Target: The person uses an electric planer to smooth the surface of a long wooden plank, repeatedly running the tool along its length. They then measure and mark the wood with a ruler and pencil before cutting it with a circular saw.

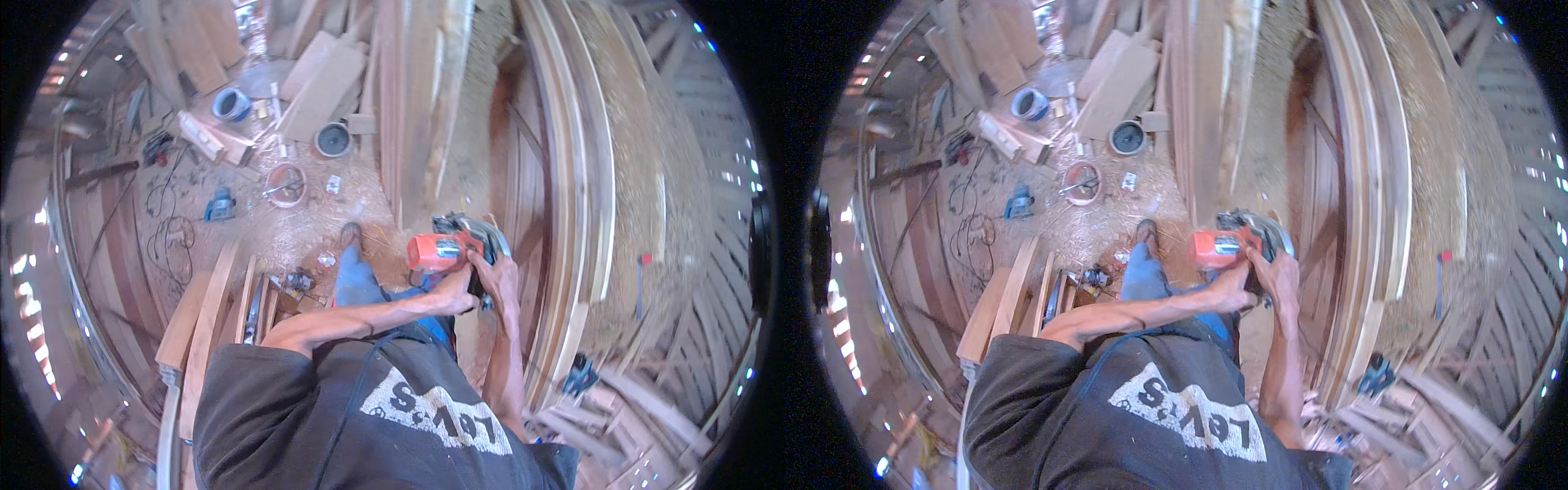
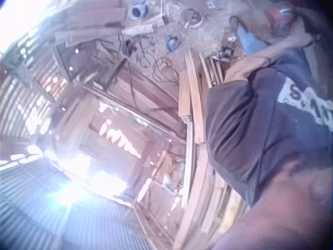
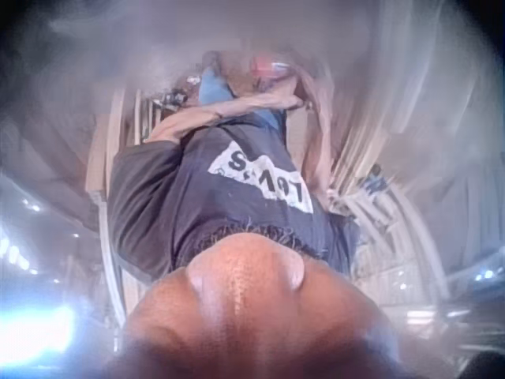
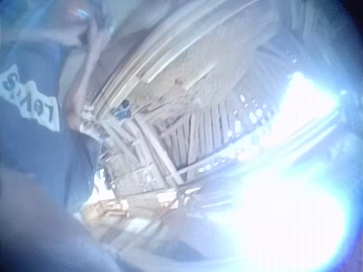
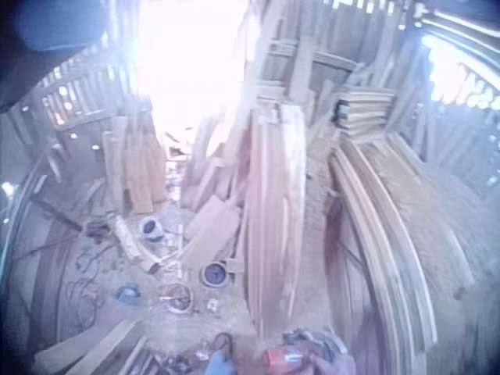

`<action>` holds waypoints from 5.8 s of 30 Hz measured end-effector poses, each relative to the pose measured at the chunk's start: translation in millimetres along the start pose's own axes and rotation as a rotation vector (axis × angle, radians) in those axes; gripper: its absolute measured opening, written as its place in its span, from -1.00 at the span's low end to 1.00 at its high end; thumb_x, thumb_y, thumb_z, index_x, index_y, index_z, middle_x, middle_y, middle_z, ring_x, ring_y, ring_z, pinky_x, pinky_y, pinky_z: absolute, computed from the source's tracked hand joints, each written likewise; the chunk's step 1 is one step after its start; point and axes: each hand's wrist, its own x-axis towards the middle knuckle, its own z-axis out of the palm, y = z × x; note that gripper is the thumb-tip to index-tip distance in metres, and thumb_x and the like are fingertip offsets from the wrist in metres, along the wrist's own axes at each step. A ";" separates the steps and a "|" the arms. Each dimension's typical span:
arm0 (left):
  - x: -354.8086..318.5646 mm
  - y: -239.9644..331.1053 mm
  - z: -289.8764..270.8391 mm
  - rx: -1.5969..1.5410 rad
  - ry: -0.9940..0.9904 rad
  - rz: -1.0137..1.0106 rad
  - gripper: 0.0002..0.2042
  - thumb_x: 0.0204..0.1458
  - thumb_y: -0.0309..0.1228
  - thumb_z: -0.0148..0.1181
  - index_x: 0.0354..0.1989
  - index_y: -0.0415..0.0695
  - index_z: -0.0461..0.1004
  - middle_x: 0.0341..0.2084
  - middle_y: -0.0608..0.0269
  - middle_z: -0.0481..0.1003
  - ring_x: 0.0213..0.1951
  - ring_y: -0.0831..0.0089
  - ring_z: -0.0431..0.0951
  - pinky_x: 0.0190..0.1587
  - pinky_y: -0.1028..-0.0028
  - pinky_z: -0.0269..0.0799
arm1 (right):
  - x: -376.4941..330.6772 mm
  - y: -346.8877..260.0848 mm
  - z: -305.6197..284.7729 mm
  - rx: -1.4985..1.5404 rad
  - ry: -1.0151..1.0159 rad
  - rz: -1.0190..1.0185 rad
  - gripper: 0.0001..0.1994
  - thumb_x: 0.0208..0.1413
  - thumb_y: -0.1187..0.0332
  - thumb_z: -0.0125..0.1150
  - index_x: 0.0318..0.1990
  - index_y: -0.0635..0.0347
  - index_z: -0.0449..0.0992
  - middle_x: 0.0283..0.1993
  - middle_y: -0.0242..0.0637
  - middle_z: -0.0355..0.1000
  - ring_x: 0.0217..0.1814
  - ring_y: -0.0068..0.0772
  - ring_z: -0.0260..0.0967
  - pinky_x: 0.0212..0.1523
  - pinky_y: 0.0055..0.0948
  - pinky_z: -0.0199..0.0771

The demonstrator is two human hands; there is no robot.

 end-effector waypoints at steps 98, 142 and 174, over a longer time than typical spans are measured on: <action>251.8 125.5 -52.5 -0.474 0.099 0.102 -0.50 0.40 -0.06 -0.20 0.23 -0.21 0.38 -0.34 0.12 0.46 -0.33 0.28 0.48 -0.24 0.30 0.47 | -262.6 228.2 -126.0 0.901 1.352 0.998 -0.76 -0.17 0.53 0.35 -0.26 0.38 0.63 -0.36 -0.36 0.56 -0.42 -0.50 0.45 -0.34 -0.45 0.45; 408.0 198.6 89.3 -0.602 0.024 0.244 -0.26 0.16 -0.13 0.20 0.44 -0.32 0.21 -0.03 0.07 0.45 0.06 0.21 0.42 0.39 0.03 0.14 | 233.7 632.0 -297.2 -0.275 0.654 0.073 -0.62 0.16 0.30 0.25 0.15 -0.05 0.55 -0.01 -0.23 0.45 0.06 -0.03 0.51 -0.04 -0.12 0.63; 241.6 110.7 405.4 1.040 -0.023 0.868 -0.28 0.21 -0.12 0.25 0.47 -0.16 0.16 0.29 -0.09 0.32 0.25 -0.03 0.33 0.37 -0.04 0.02 | -106.4 543.5 -224.5 0.995 -0.054 0.082 -0.45 0.12 -0.11 0.47 0.00 0.23 0.66 -0.34 -0.12 0.64 -0.24 -0.22 0.63 -0.18 -0.19 0.55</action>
